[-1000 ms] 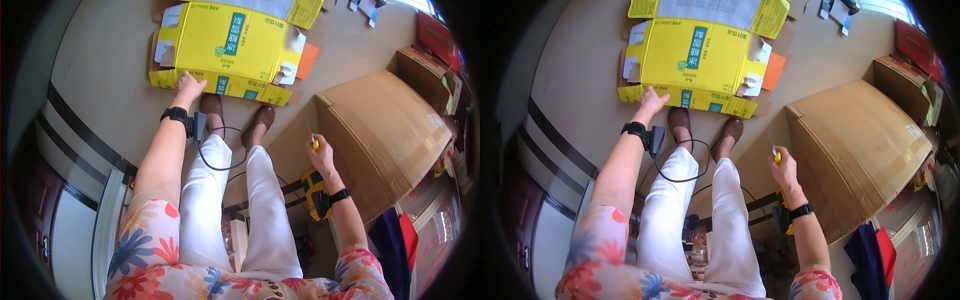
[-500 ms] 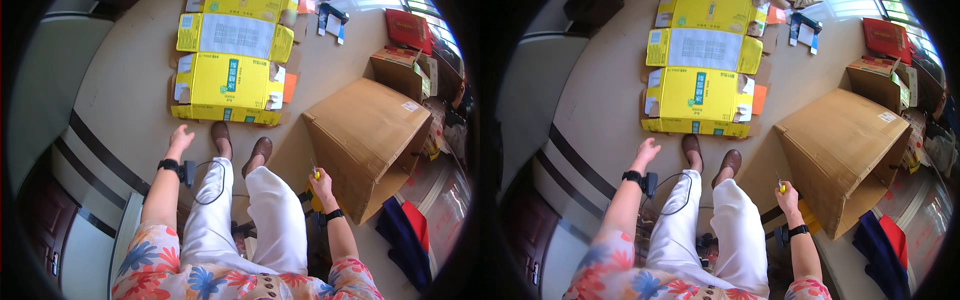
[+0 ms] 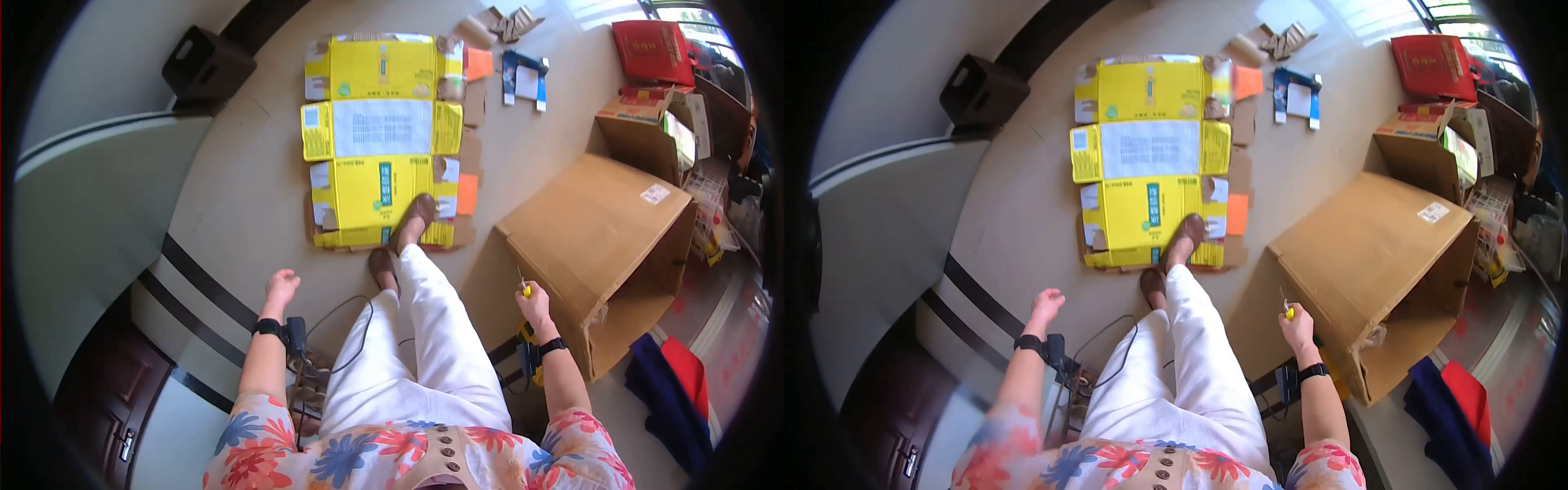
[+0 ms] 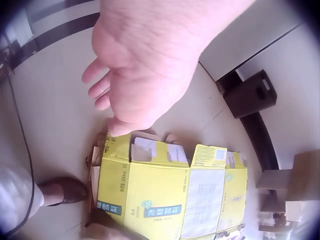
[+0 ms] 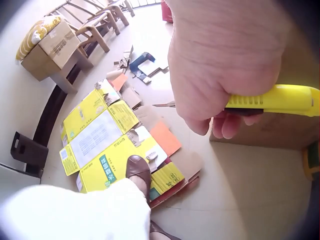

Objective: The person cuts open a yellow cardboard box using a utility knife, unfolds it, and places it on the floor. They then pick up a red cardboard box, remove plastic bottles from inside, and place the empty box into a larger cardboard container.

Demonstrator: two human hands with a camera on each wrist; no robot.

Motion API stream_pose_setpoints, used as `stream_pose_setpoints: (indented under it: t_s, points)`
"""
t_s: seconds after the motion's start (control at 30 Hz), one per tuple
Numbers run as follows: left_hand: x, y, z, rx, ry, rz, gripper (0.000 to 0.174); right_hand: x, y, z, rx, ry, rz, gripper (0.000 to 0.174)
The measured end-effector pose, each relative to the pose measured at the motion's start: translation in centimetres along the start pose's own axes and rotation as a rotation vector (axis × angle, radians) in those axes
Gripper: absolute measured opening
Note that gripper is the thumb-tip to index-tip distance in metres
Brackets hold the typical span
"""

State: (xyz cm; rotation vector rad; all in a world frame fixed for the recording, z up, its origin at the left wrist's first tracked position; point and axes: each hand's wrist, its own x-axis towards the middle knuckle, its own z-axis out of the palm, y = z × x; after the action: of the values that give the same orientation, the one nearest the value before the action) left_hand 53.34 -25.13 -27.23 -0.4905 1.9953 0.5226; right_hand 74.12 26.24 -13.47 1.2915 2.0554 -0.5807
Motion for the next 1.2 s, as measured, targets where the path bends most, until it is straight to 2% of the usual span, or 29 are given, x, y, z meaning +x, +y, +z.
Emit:
stream_pose_setpoints:
  t_s: [0.07, 0.2, 0.27, 0.33, 0.4, 0.53, 0.6, 0.63, 0.73, 0.8, 0.83, 0.9, 0.97, 1.03, 1.1, 1.17, 1.2]
  points:
    - [-0.5, 2.8, -2.5, 0.046, 0.004, -0.049, 0.038, 1.5, -0.1, -1.8, -0.001, 0.039, -0.052, 0.030]
    - [-2.9, 8.5, -7.7, 0.051, 0.065, 0.009, 0.036, 2.7, -1.6, -6.3, 0.088, 0.032, -0.044, 0.029]
    - [-3.0, 10.9, -10.4, 0.007, 0.070, 0.050, 0.035, 1.7, -5.9, -10.8, 0.300, -0.042, 0.131, 0.029]
    - [-2.5, 13.4, -13.5, -0.035, 0.060, 0.096, 0.035, 1.9, -7.0, -12.9, 0.286, -0.023, 0.127, 0.026]
    - [-1.6, 16.1, -17.2, -0.132, 0.056, 0.070, 0.034, 3.6, -6.1, -13.2, 0.227, 0.079, -0.023, 0.022]
    - [-1.7, 24.5, -24.8, -0.168, 0.152, 0.099, 0.032, 5.8, -9.4, -16.2, 0.251, 0.156, -0.071, 0.016]
    - [0.2, 27.8, -27.9, -0.132, 0.131, 0.143, 0.030, 6.6, -11.3, -17.7, 0.290, 0.191, -0.076, 0.017]
    - [1.7, 29.7, -29.3, -0.117, 0.104, 0.188, 0.029, 6.6, -12.5, -18.4, 0.319, 0.216, -0.043, 0.017]
    - [4.6, 38.3, -32.6, 0.035, 0.039, 0.075, 0.028, 8.1, -17.8, -22.6, 0.520, 0.182, 0.185, 0.022]
    - [4.3, 45.9, -34.3, 0.077, 0.025, 0.183, 0.028, 6.6, -23.4, -26.6, 0.372, 0.185, 0.163, 0.022]
    - [4.7, 49.2, -35.3, 0.120, 0.012, 0.217, 0.028, 6.3, -23.5, -25.8, 0.408, 0.202, 0.204, 0.022]
    - [5.0, 55.8, -35.7, 0.093, -0.055, 0.478, 0.027, 7.2, -23.3, -25.2, 0.584, 0.215, 0.210, 0.022]
    - [3.9, 62.9, -35.5, 0.128, -0.055, 0.694, 0.027, 6.3, -23.1, -26.3, 0.639, 0.212, 0.249, 0.022]
    - [0.1, 70.3, -34.3, 0.055, -0.138, 0.952, 0.023, 5.4, -22.5, -26.3, 0.671, 0.221, 0.307, 0.024]
    - [-6.9, 77.2, -32.5, 0.021, -0.162, 1.224, 0.019, 4.2, -21.3, -26.0, 0.693, 0.241, 0.348, 0.024]
    - [-16.1, 83.0, -31.8, 0.053, -0.168, 1.467, 0.015, 3.3, -19.9, -26.1, 0.699, 0.263, 0.369, 0.025]
    - [-21.3, 85.5, -31.8, 0.082, -0.095, 1.669, 0.016, 3.0, -19.2, -26.0, 0.685, 0.239, 0.378, 0.025]
